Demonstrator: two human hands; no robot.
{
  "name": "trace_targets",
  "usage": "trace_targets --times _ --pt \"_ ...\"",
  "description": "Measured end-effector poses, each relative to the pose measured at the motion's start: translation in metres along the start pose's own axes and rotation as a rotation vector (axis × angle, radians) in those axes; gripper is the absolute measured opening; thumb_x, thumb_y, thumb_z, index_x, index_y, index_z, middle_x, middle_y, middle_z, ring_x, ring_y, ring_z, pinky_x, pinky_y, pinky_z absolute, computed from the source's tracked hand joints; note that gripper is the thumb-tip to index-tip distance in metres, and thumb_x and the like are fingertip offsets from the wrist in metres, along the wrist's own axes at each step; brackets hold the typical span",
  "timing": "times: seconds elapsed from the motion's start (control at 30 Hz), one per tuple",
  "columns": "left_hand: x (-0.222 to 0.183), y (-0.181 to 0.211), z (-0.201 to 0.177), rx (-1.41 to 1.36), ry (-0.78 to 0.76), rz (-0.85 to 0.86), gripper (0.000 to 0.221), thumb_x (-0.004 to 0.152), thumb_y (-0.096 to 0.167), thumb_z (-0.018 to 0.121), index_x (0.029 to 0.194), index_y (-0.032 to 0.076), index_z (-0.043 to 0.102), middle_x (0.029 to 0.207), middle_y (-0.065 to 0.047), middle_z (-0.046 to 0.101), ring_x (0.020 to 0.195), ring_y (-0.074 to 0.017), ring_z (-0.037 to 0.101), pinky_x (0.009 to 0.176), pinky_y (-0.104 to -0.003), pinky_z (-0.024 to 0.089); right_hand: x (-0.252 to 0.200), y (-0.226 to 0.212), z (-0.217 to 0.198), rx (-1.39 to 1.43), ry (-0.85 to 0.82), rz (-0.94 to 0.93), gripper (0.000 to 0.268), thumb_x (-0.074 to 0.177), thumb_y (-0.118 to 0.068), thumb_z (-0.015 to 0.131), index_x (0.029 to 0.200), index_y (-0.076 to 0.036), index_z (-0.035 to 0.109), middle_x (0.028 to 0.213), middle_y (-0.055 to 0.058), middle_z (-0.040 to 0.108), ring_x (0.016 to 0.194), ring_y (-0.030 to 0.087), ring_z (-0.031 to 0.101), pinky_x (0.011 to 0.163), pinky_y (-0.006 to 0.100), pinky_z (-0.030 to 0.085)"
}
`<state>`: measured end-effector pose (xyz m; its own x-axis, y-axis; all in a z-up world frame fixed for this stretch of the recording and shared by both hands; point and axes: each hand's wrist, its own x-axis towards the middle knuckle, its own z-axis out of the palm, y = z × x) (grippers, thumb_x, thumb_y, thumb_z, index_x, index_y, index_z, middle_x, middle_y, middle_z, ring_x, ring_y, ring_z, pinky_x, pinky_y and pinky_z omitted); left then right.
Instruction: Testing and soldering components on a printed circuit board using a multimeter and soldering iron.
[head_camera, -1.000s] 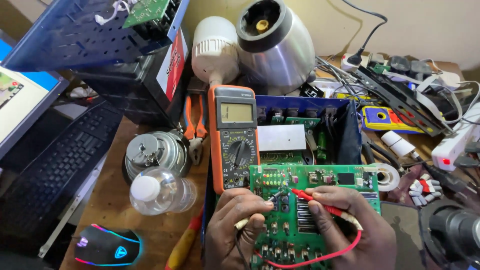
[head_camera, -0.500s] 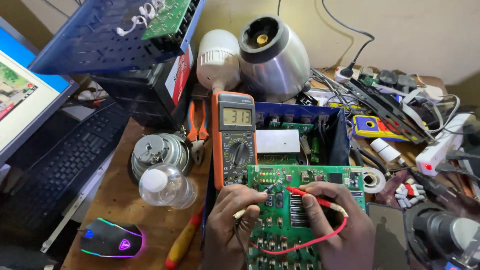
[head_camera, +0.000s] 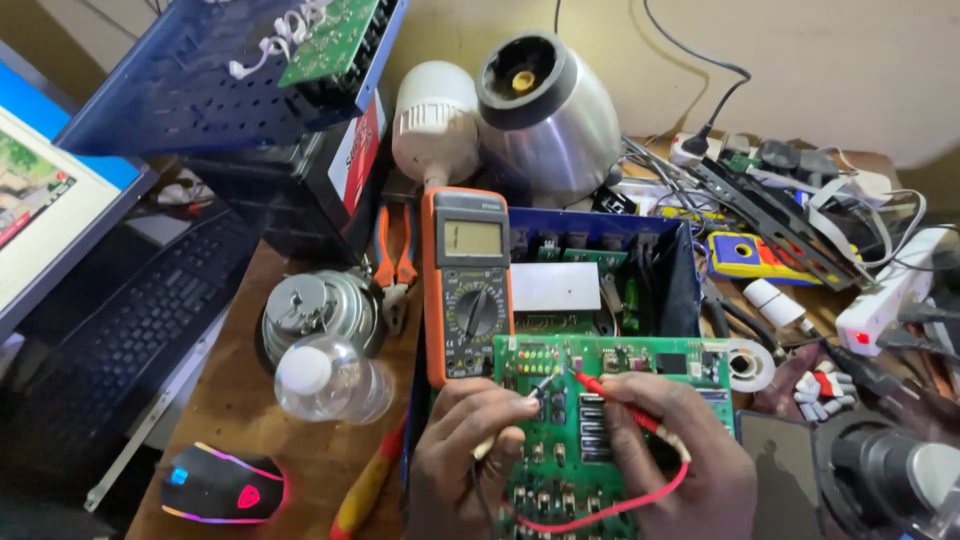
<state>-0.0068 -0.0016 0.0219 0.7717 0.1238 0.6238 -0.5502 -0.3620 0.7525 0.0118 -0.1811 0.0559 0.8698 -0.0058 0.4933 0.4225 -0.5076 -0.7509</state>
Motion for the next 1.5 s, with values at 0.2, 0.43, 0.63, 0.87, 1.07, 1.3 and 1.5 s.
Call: trace_targets --times 0.2,0.43,0.63,0.87,1.07,1.3,1.5 --pt "0.001 0.001 0.003 -0.012 0.021 0.026 0.037 0.113 0.032 0.053 0.111 0.005 0.077 0.103 -0.009 0.08 0.096 -0.0268 0.071 0.092 -0.038 0.062 0.001 0.007 -0.002 -0.051 -0.039 -0.048 0.013 0.098 -0.009 0.071 0.105 -0.01 0.082 0.107 0.006 0.084 0.099 0.016 0.08 0.097 0.027 0.059" --pt "-0.001 -0.033 0.007 0.071 -0.016 0.126 0.034 0.113 0.032 0.054 0.112 0.008 0.078 0.104 -0.008 0.082 0.096 -0.0246 0.074 0.091 -0.036 0.065 0.004 0.021 -0.007 -0.088 -0.098 0.069 0.019 0.093 -0.004 0.074 0.104 -0.014 0.085 0.109 0.0 0.087 0.101 0.009 0.082 0.097 0.024 0.058" --pt "-0.001 -0.025 0.009 0.006 0.114 -0.026 0.038 0.112 0.038 0.054 0.105 0.01 0.079 0.094 -0.004 0.082 0.089 -0.0223 0.077 0.085 -0.033 0.068 0.001 0.069 -0.04 0.165 -0.613 0.288 0.058 0.093 -0.045 0.069 0.143 -0.017 0.077 0.152 0.005 0.074 0.147 0.017 0.067 0.114 0.038 0.063" --pt "0.022 -0.01 0.01 0.025 0.093 -0.16 0.039 0.109 0.039 0.057 0.102 0.009 0.08 0.09 -0.004 0.081 0.08 -0.0193 0.075 0.08 -0.033 0.064 0.005 0.066 -0.027 -0.113 -0.528 0.145 0.043 0.092 -0.028 0.073 0.135 -0.03 0.079 0.14 -0.004 0.078 0.133 0.018 0.073 0.104 0.043 0.057" --pt "0.046 -0.002 0.007 -0.056 0.018 -0.441 0.051 0.104 0.052 0.058 0.092 0.01 0.083 0.082 -0.004 0.08 0.074 -0.0172 0.076 0.067 -0.03 0.057 0.001 0.069 -0.021 -0.147 -0.425 0.101 0.035 0.095 -0.025 0.07 0.128 -0.027 0.081 0.132 -0.002 0.083 0.125 0.018 0.078 0.099 0.039 0.061" --pt "0.056 -0.009 0.016 -0.159 -0.035 -0.602 0.046 0.103 0.049 0.061 0.09 0.01 0.082 0.085 -0.003 0.08 0.074 -0.0141 0.073 0.065 -0.029 0.057 -0.001 0.066 -0.013 -0.175 -0.299 0.015 0.025 0.094 -0.023 0.071 0.117 -0.022 0.082 0.121 -0.001 0.085 0.113 0.015 0.082 0.1 0.033 0.061" --pt "0.065 -0.014 0.018 -0.053 -0.101 -0.388 0.042 0.109 0.041 0.054 0.091 0.008 0.072 0.08 -0.003 0.07 0.072 -0.0185 0.068 0.069 -0.033 0.053 0.001 0.063 -0.012 -0.175 -0.298 0.007 0.025 0.094 -0.02 0.071 0.117 -0.02 0.081 0.12 0.001 0.085 0.112 0.015 0.082 0.101 0.032 0.062"
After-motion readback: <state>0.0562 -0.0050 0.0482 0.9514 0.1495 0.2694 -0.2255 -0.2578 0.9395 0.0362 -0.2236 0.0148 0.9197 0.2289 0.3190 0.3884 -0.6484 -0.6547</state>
